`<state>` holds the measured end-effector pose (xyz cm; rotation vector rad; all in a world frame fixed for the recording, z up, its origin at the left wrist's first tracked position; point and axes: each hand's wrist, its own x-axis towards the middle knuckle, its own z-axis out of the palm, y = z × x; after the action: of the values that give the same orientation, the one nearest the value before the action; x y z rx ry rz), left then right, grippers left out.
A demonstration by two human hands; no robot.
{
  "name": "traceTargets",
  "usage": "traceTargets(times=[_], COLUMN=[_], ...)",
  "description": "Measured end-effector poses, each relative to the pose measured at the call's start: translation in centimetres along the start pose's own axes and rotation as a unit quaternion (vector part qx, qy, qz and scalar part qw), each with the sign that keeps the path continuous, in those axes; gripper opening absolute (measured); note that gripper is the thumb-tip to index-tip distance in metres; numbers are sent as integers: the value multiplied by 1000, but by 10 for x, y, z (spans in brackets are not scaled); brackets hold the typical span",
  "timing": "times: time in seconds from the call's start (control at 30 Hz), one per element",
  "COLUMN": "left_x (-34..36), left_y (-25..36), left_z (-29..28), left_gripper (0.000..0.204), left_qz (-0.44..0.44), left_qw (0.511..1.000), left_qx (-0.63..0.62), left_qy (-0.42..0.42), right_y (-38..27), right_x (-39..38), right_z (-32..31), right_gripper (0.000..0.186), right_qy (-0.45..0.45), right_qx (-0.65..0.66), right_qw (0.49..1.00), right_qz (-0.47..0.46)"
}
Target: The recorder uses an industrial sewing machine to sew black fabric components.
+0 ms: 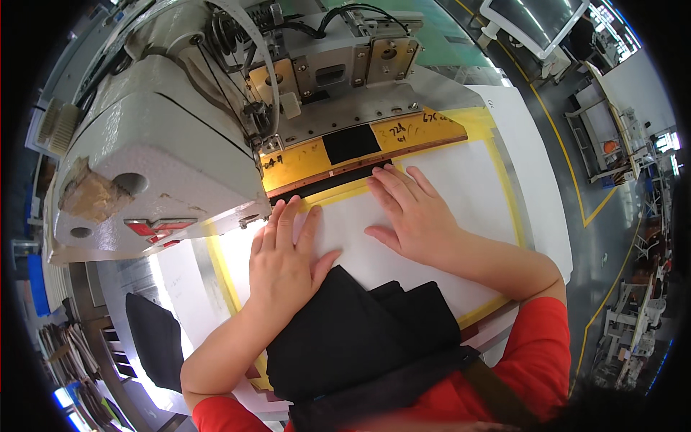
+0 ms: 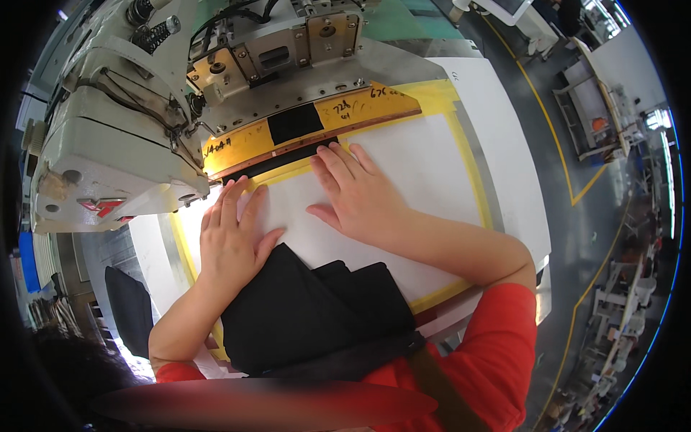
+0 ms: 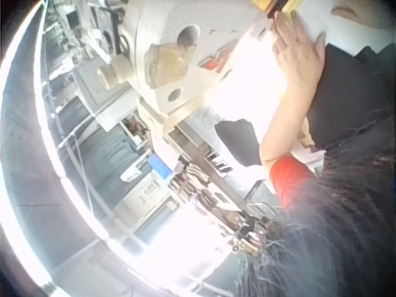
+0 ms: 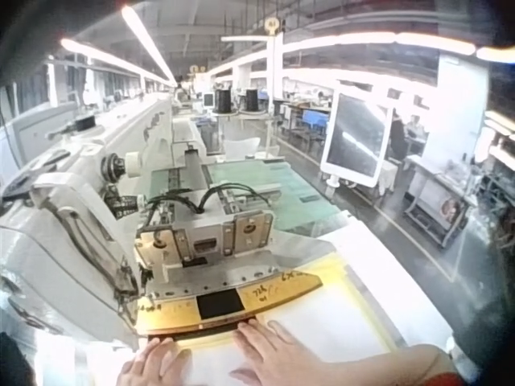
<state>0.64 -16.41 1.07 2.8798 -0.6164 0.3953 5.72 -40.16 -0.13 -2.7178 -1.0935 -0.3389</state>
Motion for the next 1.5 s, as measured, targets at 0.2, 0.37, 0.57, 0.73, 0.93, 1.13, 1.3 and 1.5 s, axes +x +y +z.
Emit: traceTargets(times=[0.2, 0.37, 0.57, 0.73, 0.93, 1.13, 1.3, 1.5], left_x=[-4, -20, -110, -194, -178, -95, -70, -81], left_y=[2, 3, -57, -127, -93, -18, 0, 6], left_z=[-2, -20, -71, -106, -97, -73, -50, -49], left_gripper=[62, 47, 29, 38, 34, 44, 34, 23], left_qz=[-17, 8, -215, -491, -408, -127, -85, -18], left_qw=[999, 999, 968, 858, 902, 962, 947, 990], left_qx=[-25, -50, 59, 133, 46, -240, -276, -139], left_qy=[-12, -9, 111, 67, 134, -32, -139, 24], right_y=[-5, 2, -12, -11, -17, -49, -32, -33], right_x=[1, -1, 2, 6, 14, 18, 7, 6], right_z=[-4, -6, -11, -8, -9, -24, -8, -20], right_gripper=[67, 55, 37, 34, 30, 32, 28, 16], right_qy=[-6, 14, 0, 9, 18, -154, -98, -96], right_qx=[4, -11, 104, 111, 241, 395, 546, 552], right_qw=[1000, 998, 988, 987, 961, 905, 832, 828], right_qz=[6, -52, -115, -119, -138, -31, -1, 13])
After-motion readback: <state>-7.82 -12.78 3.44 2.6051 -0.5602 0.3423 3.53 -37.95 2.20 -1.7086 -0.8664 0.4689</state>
